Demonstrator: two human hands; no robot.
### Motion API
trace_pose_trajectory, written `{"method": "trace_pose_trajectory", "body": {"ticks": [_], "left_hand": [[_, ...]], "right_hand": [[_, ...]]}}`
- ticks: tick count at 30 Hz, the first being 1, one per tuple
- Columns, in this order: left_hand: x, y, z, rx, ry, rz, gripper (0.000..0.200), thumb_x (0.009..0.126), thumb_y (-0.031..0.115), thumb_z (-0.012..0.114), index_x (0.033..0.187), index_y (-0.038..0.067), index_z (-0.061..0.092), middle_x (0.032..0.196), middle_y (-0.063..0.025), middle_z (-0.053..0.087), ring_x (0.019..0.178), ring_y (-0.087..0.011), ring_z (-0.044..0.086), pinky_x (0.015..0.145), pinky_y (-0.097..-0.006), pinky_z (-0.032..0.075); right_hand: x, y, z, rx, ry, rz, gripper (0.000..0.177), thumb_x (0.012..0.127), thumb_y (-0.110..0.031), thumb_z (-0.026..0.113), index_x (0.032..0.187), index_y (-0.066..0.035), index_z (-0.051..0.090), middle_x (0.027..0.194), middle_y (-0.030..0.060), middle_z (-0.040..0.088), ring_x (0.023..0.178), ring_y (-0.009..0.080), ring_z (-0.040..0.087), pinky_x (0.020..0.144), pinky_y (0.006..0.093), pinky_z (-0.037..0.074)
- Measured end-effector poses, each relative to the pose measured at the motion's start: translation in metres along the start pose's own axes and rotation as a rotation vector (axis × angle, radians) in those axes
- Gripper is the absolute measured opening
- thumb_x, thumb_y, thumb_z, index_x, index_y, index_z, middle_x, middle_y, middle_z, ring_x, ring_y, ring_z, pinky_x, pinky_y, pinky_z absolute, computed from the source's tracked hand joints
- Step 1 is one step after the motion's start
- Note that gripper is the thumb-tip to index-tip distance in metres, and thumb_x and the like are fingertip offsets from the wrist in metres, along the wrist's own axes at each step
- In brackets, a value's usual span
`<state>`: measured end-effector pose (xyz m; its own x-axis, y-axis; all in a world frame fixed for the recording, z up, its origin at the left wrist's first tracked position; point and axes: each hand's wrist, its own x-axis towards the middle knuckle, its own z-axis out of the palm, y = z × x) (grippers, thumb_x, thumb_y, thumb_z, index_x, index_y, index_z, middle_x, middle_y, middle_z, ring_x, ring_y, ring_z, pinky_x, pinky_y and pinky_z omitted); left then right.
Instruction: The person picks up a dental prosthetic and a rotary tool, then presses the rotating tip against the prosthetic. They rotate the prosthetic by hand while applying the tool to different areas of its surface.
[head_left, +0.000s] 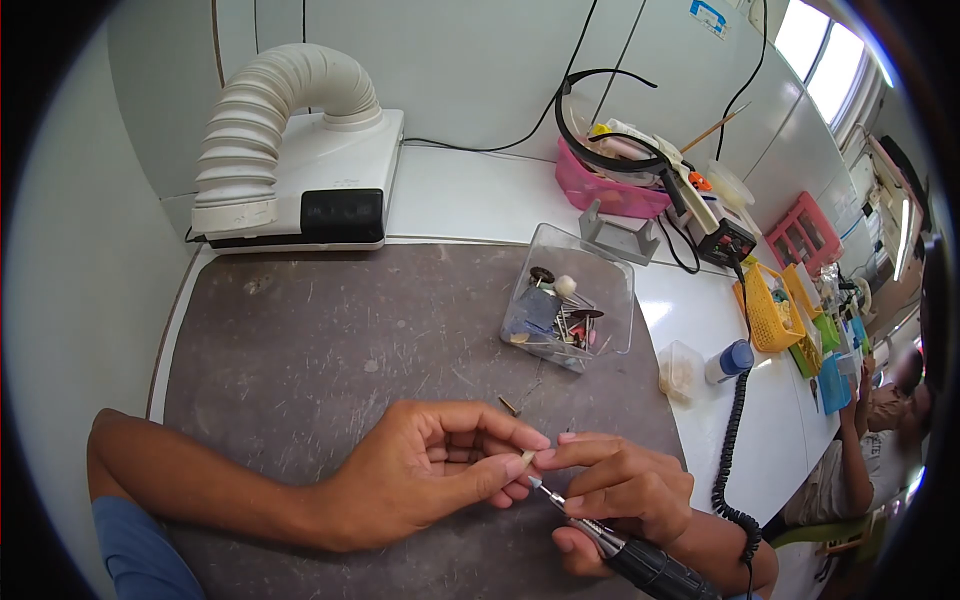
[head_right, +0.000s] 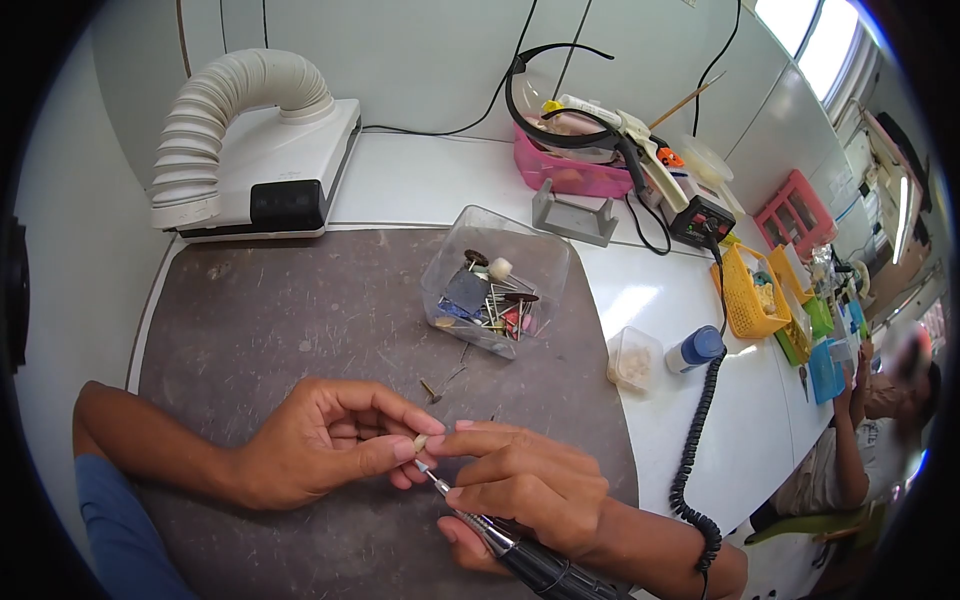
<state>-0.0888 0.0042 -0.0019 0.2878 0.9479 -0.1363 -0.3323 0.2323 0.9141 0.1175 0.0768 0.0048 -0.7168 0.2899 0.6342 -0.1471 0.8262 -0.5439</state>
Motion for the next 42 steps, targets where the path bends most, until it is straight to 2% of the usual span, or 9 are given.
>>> {"method": "trace_pose_trajectory", "body": {"ticks": [8,10,14,20,22,29,32,34,42], "left_hand": [[0.0004,0.0012,0.0017,0.001,0.025,0.001,0.027,0.090,0.005,0.058,0.115,-0.007,0.056,0.104,-0.0156,0.064,0.094,-0.0163,0.063,0.083,-0.0280,0.053],[0.0002,0.0045,0.0021,-0.001,0.020,-0.013,0.027,0.090,0.005,0.058,0.115,-0.007,0.056,0.104,-0.0162,0.064,0.094,-0.0166,0.063,0.083,-0.0281,0.054],[0.0001,0.0047,0.0033,-0.025,0.021,-0.031,0.027,0.090,0.005,0.058,0.114,-0.007,0.056,0.102,-0.0175,0.065,0.095,-0.0174,0.064,0.084,-0.0284,0.054],[-0.0005,0.0052,0.0037,-0.023,0.019,-0.033,0.027,0.090,0.006,0.058,0.114,-0.007,0.056,0.100,-0.0170,0.065,0.094,-0.0169,0.064,0.083,-0.0281,0.054],[-0.0005,0.0050,0.0036,-0.018,0.021,-0.030,0.026,0.090,0.006,0.059,0.114,-0.007,0.056,0.100,-0.0166,0.065,0.093,-0.0167,0.064,0.083,-0.0279,0.054],[-0.0005,0.0045,0.0033,-0.018,0.026,-0.030,0.027,0.091,0.007,0.059,0.114,-0.006,0.056,0.101,-0.0149,0.065,0.091,-0.0152,0.063,0.082,-0.0270,0.053],[-0.0002,0.0039,0.0025,-0.009,0.022,-0.027,0.027,0.091,0.007,0.058,0.114,-0.006,0.056,0.101,-0.0149,0.065,0.092,-0.0155,0.063,0.083,-0.0273,0.053],[-0.0002,0.0033,0.0025,-0.009,0.024,-0.025,0.027,0.091,0.006,0.058,0.114,-0.006,0.056,0.100,-0.0148,0.065,0.092,-0.0155,0.063,0.083,-0.0275,0.053],[0.0005,0.0033,0.0020,-0.020,0.021,-0.042,0.026,0.091,0.006,0.058,0.114,-0.006,0.056,0.100,-0.0138,0.065,0.092,-0.0153,0.063,0.083,-0.0278,0.053]], "right_hand": [[0.0008,-0.0002,-0.0001,-0.022,-0.017,-0.017,0.029,0.070,-0.010,0.077,0.087,-0.004,0.054,0.074,0.0089,0.062,0.088,0.0313,0.068,0.083,0.0460,0.054],[0.0005,-0.0018,0.0003,-0.014,0.087,0.033,0.026,0.065,-0.004,0.078,0.083,-0.004,0.059,0.075,0.0089,0.064,0.090,0.0300,0.068,0.080,0.0431,0.056],[0.0033,0.0010,-0.0022,-0.150,0.101,0.034,0.026,0.062,-0.005,0.077,0.082,-0.004,0.060,0.074,0.0075,0.064,0.087,0.0290,0.067,0.079,0.0426,0.055],[0.0027,0.0057,0.0002,-0.157,0.063,-0.030,0.026,0.065,-0.011,0.074,0.083,-0.005,0.055,0.071,0.0091,0.062,0.084,0.0310,0.065,0.080,0.0466,0.052],[0.0048,0.0015,0.0007,-0.127,0.084,0.043,0.025,0.061,-0.005,0.077,0.080,-0.005,0.061,0.073,0.0061,0.064,0.086,0.0280,0.066,0.079,0.0420,0.054],[0.0044,0.0020,-0.0008,-0.128,0.068,0.037,0.025,0.061,-0.005,0.078,0.080,-0.005,0.062,0.074,0.0057,0.064,0.085,0.0273,0.066,0.081,0.0419,0.054],[0.0029,0.0053,-0.0003,-0.152,0.044,-0.006,0.027,0.065,-0.011,0.075,0.083,-0.006,0.056,0.072,0.0075,0.062,0.085,0.0299,0.065,0.082,0.0467,0.051],[0.0050,0.0014,0.0018,-0.120,0.060,0.008,0.025,0.061,-0.005,0.077,0.080,-0.005,0.062,0.074,0.0053,0.064,0.086,0.0276,0.066,0.079,0.0413,0.054],[0.0037,0.0017,0.0012,-0.129,0.061,0.036,0.026,0.061,-0.006,0.078,0.081,-0.006,0.063,0.075,0.0056,0.064,0.088,0.0286,0.066,0.081,0.0425,0.054]]}}
